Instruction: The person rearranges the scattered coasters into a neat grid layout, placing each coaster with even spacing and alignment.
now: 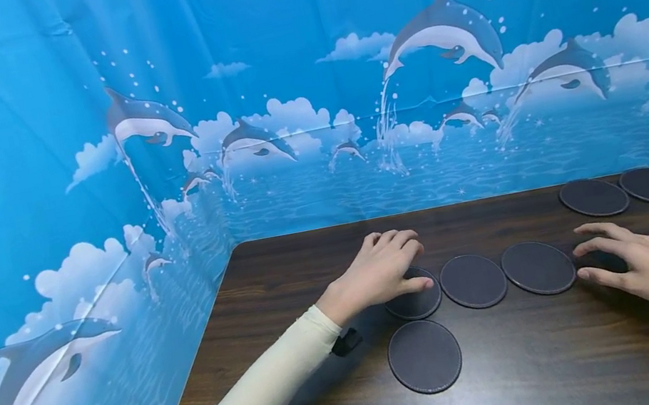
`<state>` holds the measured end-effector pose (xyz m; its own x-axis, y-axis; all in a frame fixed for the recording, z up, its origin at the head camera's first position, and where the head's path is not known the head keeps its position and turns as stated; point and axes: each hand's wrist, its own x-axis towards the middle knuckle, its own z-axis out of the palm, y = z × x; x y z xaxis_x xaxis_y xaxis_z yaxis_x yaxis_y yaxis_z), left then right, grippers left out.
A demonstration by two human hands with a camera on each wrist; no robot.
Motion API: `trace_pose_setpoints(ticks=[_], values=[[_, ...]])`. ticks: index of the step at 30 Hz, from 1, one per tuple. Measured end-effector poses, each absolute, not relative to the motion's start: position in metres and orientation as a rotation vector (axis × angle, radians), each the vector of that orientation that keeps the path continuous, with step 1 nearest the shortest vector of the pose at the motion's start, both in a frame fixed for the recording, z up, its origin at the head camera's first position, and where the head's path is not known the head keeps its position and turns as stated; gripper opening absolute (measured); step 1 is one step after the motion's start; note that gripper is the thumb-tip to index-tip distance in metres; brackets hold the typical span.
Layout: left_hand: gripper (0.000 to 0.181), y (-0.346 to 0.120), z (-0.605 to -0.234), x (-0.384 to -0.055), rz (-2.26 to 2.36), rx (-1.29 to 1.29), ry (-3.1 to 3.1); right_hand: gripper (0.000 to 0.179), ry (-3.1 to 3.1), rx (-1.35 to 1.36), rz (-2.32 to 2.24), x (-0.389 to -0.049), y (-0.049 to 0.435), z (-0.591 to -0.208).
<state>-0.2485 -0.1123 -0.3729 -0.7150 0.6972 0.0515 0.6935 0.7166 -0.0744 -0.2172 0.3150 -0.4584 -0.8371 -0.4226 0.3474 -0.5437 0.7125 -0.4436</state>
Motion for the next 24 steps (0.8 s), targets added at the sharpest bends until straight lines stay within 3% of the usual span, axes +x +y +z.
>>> trace_pose_setpoints(ticks=[14,21,24], values=[[0.054,-0.045,-0.375,-0.295,-0.037,-1.225,-2.935,0.027,-2.752,0.52,0.667,-0.232,0.369,-0.469],[0.055,-0.009,-0.383,-0.324,-0.211,-1.191,-3.034,0.051,-2.854,0.398,0.763,-0.248,0.365,-0.456],[0.054,0.008,-0.385,-0.33,-0.25,-1.184,-3.058,0.052,-2.863,0.403,0.74,-0.255,0.364,-0.453]])
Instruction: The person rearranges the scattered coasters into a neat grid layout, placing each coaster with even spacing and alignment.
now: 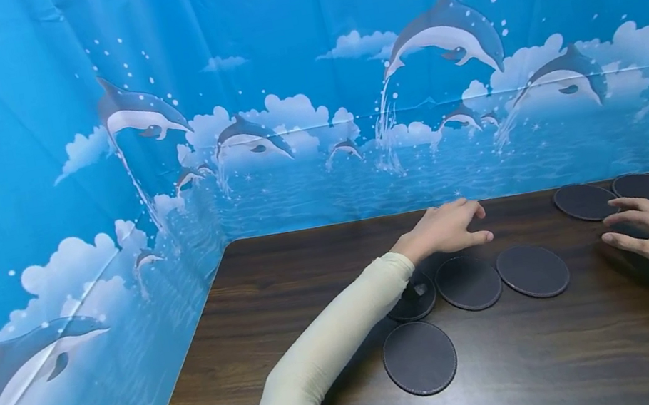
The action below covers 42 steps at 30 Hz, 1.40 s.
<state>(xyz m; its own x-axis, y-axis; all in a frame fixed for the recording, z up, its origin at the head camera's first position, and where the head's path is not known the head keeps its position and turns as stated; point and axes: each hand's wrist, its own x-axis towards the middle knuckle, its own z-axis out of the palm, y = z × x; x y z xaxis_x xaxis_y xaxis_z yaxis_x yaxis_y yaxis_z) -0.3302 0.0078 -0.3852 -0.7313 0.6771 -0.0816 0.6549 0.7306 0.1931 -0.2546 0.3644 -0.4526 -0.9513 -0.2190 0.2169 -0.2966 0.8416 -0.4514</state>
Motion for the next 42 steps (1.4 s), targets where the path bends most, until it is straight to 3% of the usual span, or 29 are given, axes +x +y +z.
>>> trace_pose_setpoints(ticks=[10,27,42], values=[[0.051,0.059,-0.393,-0.336,0.17,0.991,2.798,0.052,-2.882,0.372,0.767,-0.266,0.381,-0.466],[0.049,0.119,-0.39,-0.365,0.127,0.857,2.817,0.057,-2.874,0.276,0.637,-0.294,0.41,-0.455],[0.065,0.162,-0.411,-0.358,-0.074,0.666,2.789,0.067,-2.927,0.336,0.576,-0.302,0.412,-0.464]])
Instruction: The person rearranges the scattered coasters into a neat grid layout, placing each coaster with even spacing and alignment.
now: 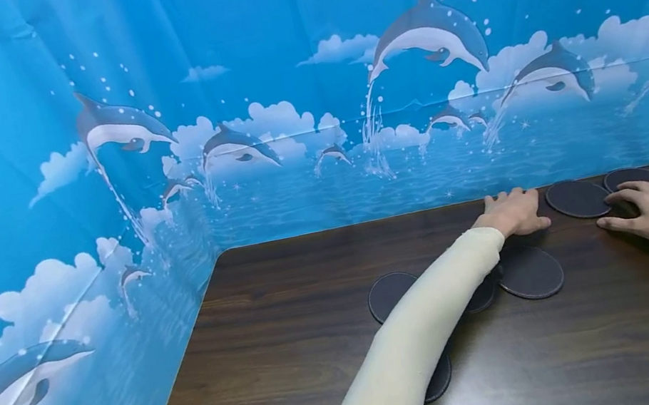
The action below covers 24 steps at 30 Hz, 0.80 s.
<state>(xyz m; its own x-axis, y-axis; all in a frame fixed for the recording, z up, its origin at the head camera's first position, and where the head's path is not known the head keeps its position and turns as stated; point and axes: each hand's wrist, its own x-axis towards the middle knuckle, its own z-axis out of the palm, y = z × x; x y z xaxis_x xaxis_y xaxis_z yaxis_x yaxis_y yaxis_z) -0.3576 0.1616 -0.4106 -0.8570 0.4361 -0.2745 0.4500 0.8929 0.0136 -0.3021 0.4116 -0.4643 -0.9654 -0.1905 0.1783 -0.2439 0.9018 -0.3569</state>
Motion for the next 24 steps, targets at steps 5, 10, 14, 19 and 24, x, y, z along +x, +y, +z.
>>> trace_pose_setpoints(ticks=[5,10,14,19,24], values=[[0.059,0.171,-0.427,-0.358,-0.138,0.611,2.773,0.073,-2.97,0.324,0.599,-0.302,0.414,-0.472],[0.048,0.181,-0.437,-0.37,-0.169,0.619,2.771,0.081,-2.998,0.224,0.532,-0.311,0.417,-0.472],[0.044,0.19,-0.44,-0.384,-0.187,0.584,2.761,0.086,-3.003,0.201,0.51,-0.317,0.418,-0.467],[0.043,0.191,-0.439,-0.391,-0.192,0.567,2.769,0.089,-3.022,0.247,0.531,-0.322,0.418,-0.464],[0.036,0.184,-0.432,-0.387,-0.142,0.591,2.817,0.092,-3.045,0.254,0.479,-0.326,0.419,-0.46]])
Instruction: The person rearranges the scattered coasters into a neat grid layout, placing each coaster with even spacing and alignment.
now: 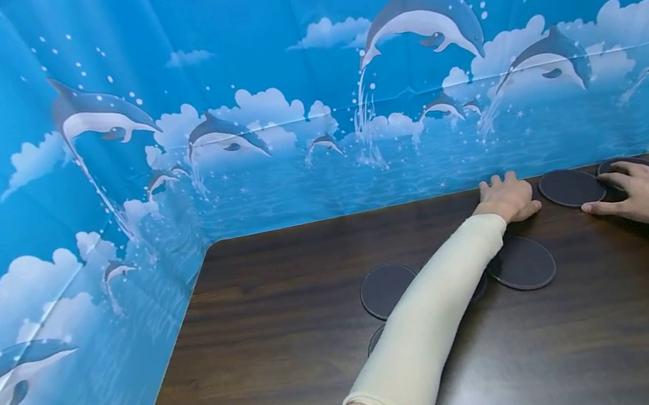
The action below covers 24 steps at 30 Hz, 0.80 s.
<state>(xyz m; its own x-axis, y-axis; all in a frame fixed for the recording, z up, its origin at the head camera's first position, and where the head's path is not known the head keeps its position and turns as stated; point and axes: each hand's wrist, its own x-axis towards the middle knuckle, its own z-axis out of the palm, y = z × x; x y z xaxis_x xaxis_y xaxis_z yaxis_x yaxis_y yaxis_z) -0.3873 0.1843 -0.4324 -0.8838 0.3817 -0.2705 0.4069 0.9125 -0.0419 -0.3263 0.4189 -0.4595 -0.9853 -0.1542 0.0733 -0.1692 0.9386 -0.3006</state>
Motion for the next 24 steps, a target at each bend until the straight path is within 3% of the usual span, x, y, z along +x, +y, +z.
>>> trace_pose_setpoints(ticks=[8,16,24], values=[[0.032,0.19,-0.429,-0.395,-0.166,0.596,2.821,0.102,-3.162,0.256,0.44,-0.337,0.424,-0.447],[0.042,0.184,-0.44,-0.389,-0.081,0.573,2.89,0.092,-3.214,0.362,0.404,-0.347,0.421,-0.447],[0.049,0.188,-0.438,-0.383,-0.055,0.543,2.911,0.096,-3.224,0.314,0.456,-0.35,0.422,-0.443]])
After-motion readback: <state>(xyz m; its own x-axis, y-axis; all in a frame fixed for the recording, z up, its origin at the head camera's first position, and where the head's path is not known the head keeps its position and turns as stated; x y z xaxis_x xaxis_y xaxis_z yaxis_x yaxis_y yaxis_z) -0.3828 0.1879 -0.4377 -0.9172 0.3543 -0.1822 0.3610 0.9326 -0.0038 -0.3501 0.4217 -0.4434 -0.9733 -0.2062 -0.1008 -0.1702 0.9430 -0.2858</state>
